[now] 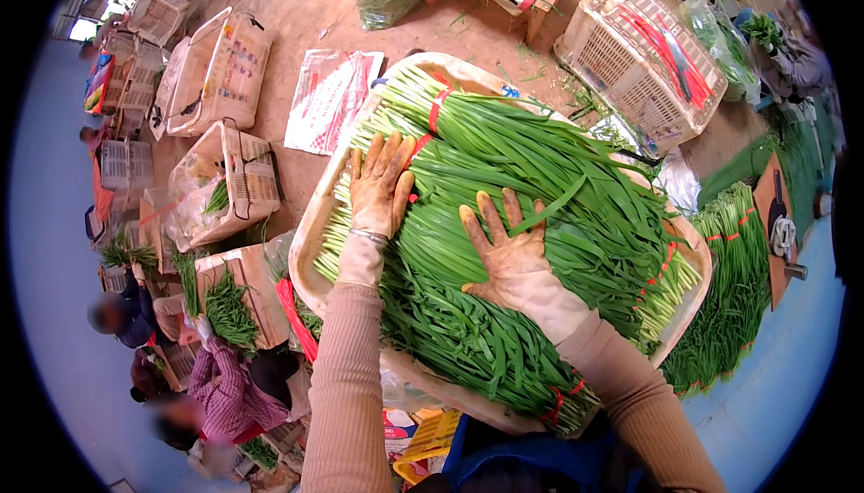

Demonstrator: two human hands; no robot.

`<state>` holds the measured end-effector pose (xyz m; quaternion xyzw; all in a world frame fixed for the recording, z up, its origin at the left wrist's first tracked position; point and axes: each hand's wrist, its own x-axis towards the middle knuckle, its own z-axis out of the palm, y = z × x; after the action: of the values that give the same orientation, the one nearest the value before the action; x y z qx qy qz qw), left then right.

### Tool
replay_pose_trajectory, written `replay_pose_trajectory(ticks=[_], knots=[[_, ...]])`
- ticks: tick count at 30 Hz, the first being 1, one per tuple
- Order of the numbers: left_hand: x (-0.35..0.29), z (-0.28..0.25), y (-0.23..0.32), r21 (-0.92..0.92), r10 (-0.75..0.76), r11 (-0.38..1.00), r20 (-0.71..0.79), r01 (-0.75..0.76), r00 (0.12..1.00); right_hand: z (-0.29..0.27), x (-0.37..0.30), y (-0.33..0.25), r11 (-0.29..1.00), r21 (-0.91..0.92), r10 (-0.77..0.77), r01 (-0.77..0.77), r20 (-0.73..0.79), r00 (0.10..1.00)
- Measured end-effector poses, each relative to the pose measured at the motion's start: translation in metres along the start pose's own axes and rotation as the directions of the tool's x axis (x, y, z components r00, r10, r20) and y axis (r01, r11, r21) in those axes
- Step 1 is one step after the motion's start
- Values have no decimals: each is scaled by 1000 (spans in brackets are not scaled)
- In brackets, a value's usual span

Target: The person repeatedly picks up bundles of green leafy vegetables from a large pile on the floor and places them into a white plastic crate. The person arranges the bundles neatly within the crate, repeating this process to fill the container.

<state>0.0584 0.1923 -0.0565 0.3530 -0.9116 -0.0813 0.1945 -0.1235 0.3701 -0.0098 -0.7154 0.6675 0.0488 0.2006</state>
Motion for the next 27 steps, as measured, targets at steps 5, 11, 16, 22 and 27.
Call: replay_pose_trajectory(ticks=[5, 11, 16, 22, 27], knots=[[1, -16, 19, 119, -53, 992, -1, 53, 999, -35, -15, -5, 987, 115, -87, 112, -203, 975], [-2, -4, 49, -26, -151, 988, 14, 151, 988, -62, 75, 28, 993, 42, -67, 112, -586, 807], [3, 1, 50, 19, -159, 987, 13, 159, 987, -30, 129, 56, 995, 31, -68, 93, -467, 881], [9, 14, 55, -97, -84, 992, -97, 75, 992, -11, 134, 77, 978, 81, -63, 191, -759, 648], [-7, -18, 45, -164, -48, 986, -72, 36, 996, -46, 130, 48, 983, 114, -113, 144, -242, 964]])
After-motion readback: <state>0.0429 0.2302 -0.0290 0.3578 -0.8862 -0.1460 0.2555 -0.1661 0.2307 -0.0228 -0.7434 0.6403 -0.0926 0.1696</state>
